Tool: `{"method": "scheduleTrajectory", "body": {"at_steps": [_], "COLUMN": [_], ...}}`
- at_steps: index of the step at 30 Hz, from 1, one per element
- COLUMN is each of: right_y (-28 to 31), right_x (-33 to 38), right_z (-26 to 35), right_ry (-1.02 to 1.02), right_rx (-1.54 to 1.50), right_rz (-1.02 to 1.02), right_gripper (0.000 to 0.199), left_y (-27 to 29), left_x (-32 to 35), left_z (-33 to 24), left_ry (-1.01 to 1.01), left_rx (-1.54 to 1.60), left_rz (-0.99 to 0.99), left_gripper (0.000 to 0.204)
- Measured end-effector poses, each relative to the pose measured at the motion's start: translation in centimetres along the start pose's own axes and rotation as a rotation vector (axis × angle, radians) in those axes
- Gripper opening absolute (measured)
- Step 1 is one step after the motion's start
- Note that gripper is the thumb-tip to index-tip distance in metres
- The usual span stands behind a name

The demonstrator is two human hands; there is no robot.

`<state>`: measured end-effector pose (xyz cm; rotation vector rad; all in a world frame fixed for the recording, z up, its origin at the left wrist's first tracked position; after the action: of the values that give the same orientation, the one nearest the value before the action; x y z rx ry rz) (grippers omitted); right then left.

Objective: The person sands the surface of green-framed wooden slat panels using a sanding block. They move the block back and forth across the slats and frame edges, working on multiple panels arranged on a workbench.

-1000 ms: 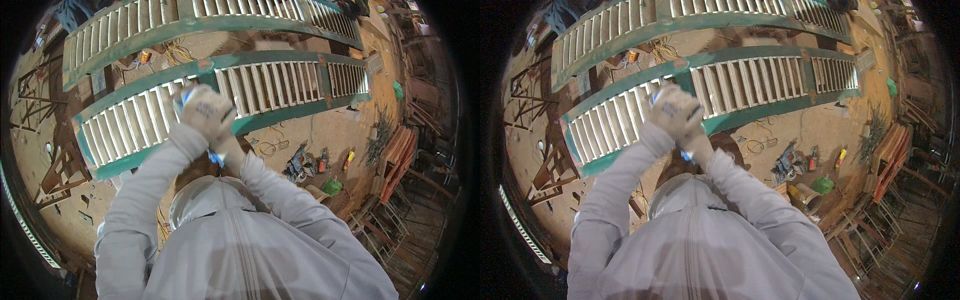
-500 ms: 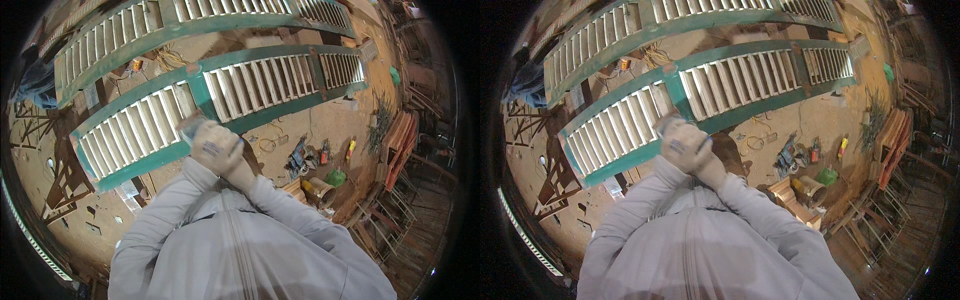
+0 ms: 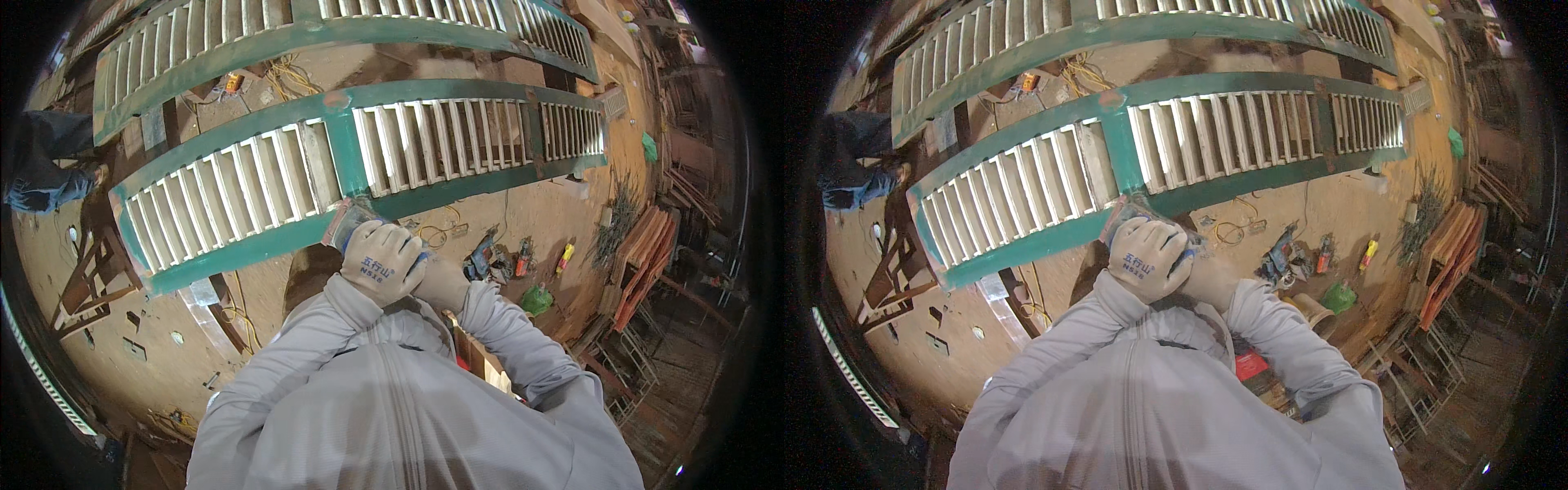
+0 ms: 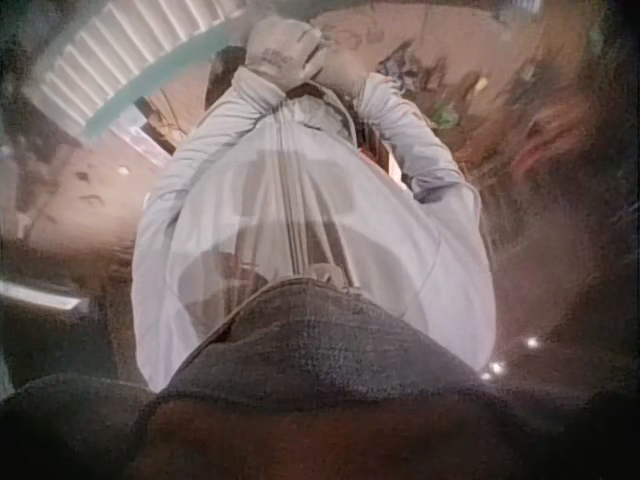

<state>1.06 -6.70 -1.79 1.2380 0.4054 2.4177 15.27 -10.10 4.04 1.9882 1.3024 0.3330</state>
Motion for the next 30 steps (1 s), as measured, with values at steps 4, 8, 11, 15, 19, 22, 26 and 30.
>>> {"method": "scheduleTrajectory", "body": {"at_steps": [4,8,11,15,19,22,26,30], "right_y": [2.7,5.3,6.2,6.7,5.7,3.9,1.8,-0.3], "right_x": [-2.0,-2.0,-1.0,-1.1,-2.5,-2.3,0.5,3.2], "right_z": [0.8,1.3,-0.2,1.3,1.3,-0.7,-2.4,-2.0], "right_ry": [-0.004,-0.128,-0.122,-0.155,-0.108,0.017,0.13,0.087], "right_rx": [0.106,0.159,0.19,0.252,0.305,0.306,0.199,0.125], "right_rz": [0.097,0.22,0.224,0.264,0.271,0.161,-0.015,-0.189], "right_gripper": [0.042,0.042,0.047,0.038,0.037,0.035,0.032,0.027], "left_y": [1.3,1.1,0.0,0.5,1.1,1.1,-2.3,-3.6], "left_x": [-0.3,-1.0,-1.7,-1.1,0.0,-0.3,-0.7,0.0], "left_z": [1.0,0.8,0.1,-0.1,0.8,0.7,-1.2,-2.3], "left_ry": [0.101,0.154,0.133,0.123,0.212,0.155,-0.035,-0.128], "left_rx": [-0.038,-0.016,-0.009,-0.002,-0.042,-0.086,-0.014,0.001], "left_rz": [-0.064,-0.136,-0.169,-0.217,-0.17,-0.144,-0.006,-0.012], "left_gripper": [0.03,0.028,0.028,0.028,0.028,0.029,0.028,0.028]}}
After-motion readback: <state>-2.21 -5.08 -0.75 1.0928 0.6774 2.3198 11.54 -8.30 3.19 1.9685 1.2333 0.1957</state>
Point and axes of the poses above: each hand's wrist, its own x-axis away from the middle knuckle, its own y-axis out of the back of the hand, z = x × y, the point moved 6 cm from there along -x, towards the middle knuckle, and after that the axes turned 10 degrees about z, right-handed, at the moved point
